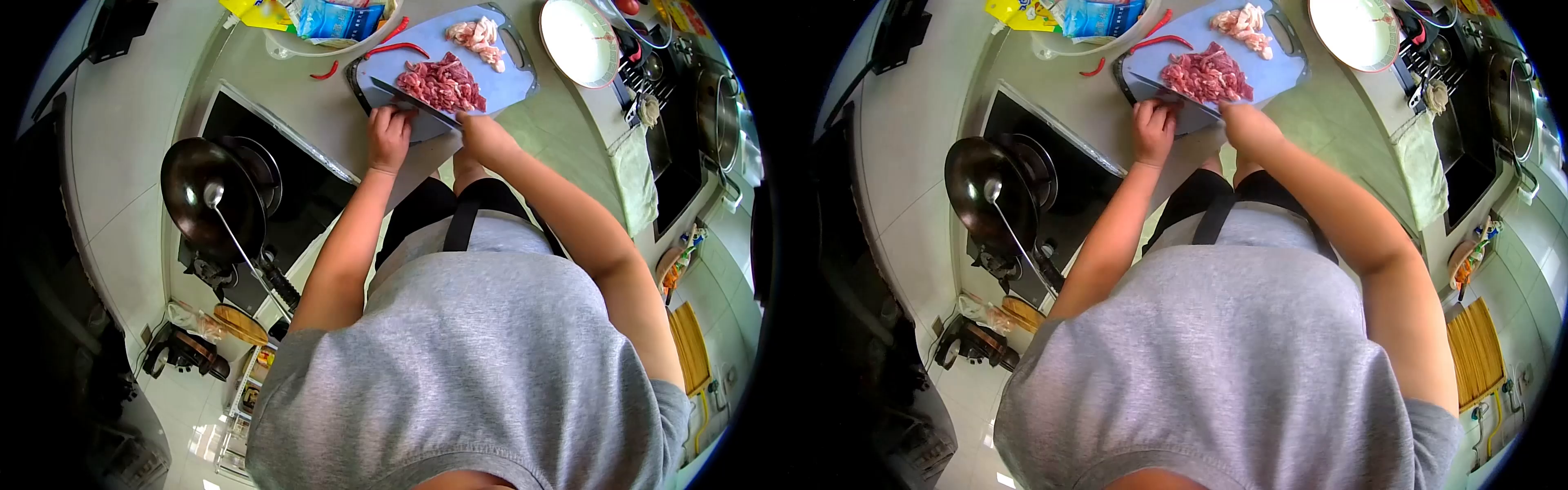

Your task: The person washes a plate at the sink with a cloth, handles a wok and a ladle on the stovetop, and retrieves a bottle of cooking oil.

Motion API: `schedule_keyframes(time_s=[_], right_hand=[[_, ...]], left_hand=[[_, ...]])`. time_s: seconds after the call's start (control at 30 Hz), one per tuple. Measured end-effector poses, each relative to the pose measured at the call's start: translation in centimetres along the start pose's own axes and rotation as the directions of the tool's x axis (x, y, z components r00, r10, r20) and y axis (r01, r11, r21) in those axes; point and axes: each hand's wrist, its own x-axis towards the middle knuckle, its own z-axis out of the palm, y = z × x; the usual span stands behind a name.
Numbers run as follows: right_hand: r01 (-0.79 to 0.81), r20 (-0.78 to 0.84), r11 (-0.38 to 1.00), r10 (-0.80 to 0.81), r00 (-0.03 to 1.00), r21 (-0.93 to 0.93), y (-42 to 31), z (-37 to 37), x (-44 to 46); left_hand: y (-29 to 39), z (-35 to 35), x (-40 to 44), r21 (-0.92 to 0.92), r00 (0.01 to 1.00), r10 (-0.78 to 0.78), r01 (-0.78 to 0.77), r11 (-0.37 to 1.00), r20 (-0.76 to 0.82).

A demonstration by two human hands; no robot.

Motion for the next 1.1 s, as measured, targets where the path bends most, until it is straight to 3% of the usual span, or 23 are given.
schedule_keyframes(time_s=[0.07,0.1,0.2,0.23,0.3,0.37,0.43,0.47,0.6,0.7,0.77,0.83,0.9,1.1], right_hand=[[-0.178,0.068,0.984,0.176,0.982,0.025,0.5,-0.9,-2.2],[-0.091,-0.009,0.994,0.092,0.996,0.052,-0.9,-1.3,1.1],[-0.075,-0.055,0.997,0.075,0.996,0.009,-1.1,-1.6,-1.4],[0.008,-0.093,0.999,-0.003,0.996,0.054,-1.2,-1.7,-1.3],[0.089,-0.138,0.992,-0.075,0.988,0.094,-1.3,-2.4,-1.9],[0.048,-0.224,0.982,-0.006,0.975,0.184,-1.8,-3.7,-3.7],[-0.035,-0.264,0.988,0.074,0.962,0.15,-0.6,-3.9,-4.9],[-0.119,-0.303,0.986,0.15,0.941,0.12,0.2,-4.0,-5.5],[-0.14,-0.438,0.988,0.1,0.893,-0.061,2.5,-4.1,-7.5],[-0.103,-0.507,0.988,0.029,0.862,-0.118,2.5,-5.2,-8.8],[-0.073,-0.53,0.982,-0.029,0.848,-0.172,2.9,-5.3,-8.7],[-0.04,-0.549,0.973,-0.094,0.83,-0.228,3.1,-5.1,-8.7],[0.034,-0.542,0.956,-0.195,0.818,-0.292,3.1,-5.2,-8.5],[0.115,-0.497,0.948,-0.256,0.829,-0.296,2.0,-5.8,-8.9]], left_hand=[[0.8,0.1,0.2,0.064,0.995,-0.09,0.092,0.994,-0.032],[-1.6,-1.5,3.0,0.143,0.997,-0.012,0.023,0.989,-0.076],[1.4,-0.3,2.1,0.119,0.968,-0.163,0.187,0.975,-0.189],[1.7,0.0,2.2,0.119,0.97,-0.156,0.181,0.976,-0.188],[2.4,0.6,2.7,-0.151,0.931,-0.326,0.303,0.941,-0.164],[2.5,0.1,3.5,-0.187,0.942,-0.319,0.296,0.937,-0.104],[2.7,-0.6,4.0,-0.464,0.891,-0.452,0.417,0.781,0.039],[2.6,-1.3,4.2,-0.262,0.94,-0.336,0.311,0.914,-0.057],[2.0,-3.6,4.1,-0.155,0.925,-0.364,0.346,0.925,-0.111],[2.7,-5.5,4.4,-0.216,0.903,-0.382,0.341,0.915,-0.196],[4.0,-6.7,5.3,-0.214,0.904,-0.387,0.348,0.913,-0.182],[5.2,-7.3,6.2,-0.109,0.969,-0.219,0.207,0.972,-0.115],[6.5,-6.8,7.0,-0.15,0.988,-0.15,0.141,0.979,-0.047],[8.1,-5.8,8.5,-0.032,0.992,-0.113,0.111,0.993,-0.059]])
